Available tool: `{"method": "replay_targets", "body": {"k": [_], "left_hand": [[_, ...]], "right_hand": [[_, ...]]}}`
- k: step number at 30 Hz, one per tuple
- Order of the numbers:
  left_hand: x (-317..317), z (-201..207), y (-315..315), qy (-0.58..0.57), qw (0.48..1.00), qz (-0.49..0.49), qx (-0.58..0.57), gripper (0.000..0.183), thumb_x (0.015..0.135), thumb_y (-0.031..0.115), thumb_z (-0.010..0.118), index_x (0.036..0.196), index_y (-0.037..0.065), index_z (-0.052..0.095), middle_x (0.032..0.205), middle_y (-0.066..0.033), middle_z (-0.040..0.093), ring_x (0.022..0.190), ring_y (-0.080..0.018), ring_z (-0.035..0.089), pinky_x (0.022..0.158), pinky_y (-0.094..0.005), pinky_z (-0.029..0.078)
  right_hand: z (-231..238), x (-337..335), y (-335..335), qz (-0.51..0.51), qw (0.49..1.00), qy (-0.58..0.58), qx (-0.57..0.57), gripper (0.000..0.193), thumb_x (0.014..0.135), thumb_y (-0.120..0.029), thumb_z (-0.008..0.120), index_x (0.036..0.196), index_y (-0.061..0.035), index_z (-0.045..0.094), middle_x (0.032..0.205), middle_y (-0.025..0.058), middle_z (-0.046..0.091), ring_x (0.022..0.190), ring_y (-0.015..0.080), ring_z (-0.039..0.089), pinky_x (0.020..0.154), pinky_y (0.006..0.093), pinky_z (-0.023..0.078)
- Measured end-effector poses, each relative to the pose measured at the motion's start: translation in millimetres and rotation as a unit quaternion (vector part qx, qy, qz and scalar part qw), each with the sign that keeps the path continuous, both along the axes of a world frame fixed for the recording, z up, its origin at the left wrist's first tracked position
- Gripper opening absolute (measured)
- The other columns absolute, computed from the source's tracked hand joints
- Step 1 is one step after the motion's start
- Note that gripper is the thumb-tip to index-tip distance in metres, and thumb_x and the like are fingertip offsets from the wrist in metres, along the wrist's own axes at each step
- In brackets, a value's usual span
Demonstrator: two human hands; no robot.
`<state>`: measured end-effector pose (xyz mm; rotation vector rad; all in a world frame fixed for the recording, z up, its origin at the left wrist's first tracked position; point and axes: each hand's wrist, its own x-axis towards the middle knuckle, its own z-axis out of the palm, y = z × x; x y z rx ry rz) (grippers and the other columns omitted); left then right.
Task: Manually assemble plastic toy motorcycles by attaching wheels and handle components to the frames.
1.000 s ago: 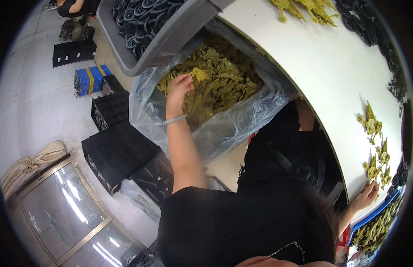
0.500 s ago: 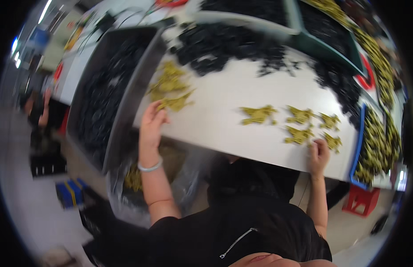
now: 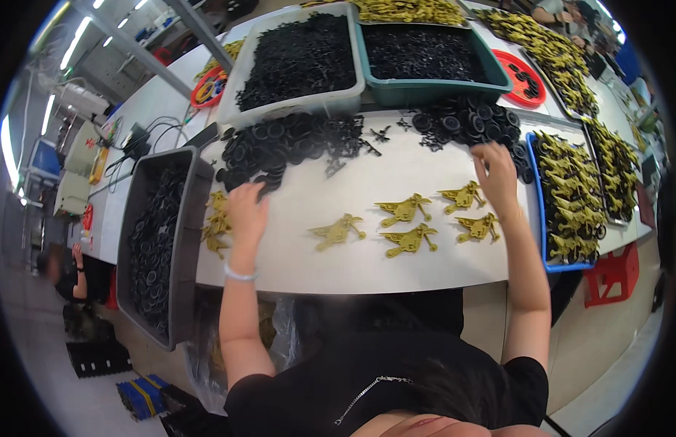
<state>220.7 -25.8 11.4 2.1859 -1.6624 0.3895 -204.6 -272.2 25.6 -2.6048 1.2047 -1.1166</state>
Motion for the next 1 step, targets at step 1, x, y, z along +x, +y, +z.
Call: {"method": "replay_targets", "body": {"k": [1], "left_hand": [[0.3, 4.7, 6.2, -0.006, 1.000, 0.009, 0.003, 0.035, 0.074, 0.016, 0.069, 0.107, 0.009, 0.063, 0.106, -0.0107, 0.061, 0.104, -0.0321, 0.054, 0.090, -0.0428, 0.041]], "right_hand": [[-5.7, 6.4, -30.5, 0.009, 0.999, 0.037, -0.002, 0.012, 0.077, -0.008, 0.067, 0.088, -0.0073, 0.064, 0.080, 0.0106, 0.060, 0.082, 0.0237, 0.058, 0.078, 0.0388, 0.046]]}}
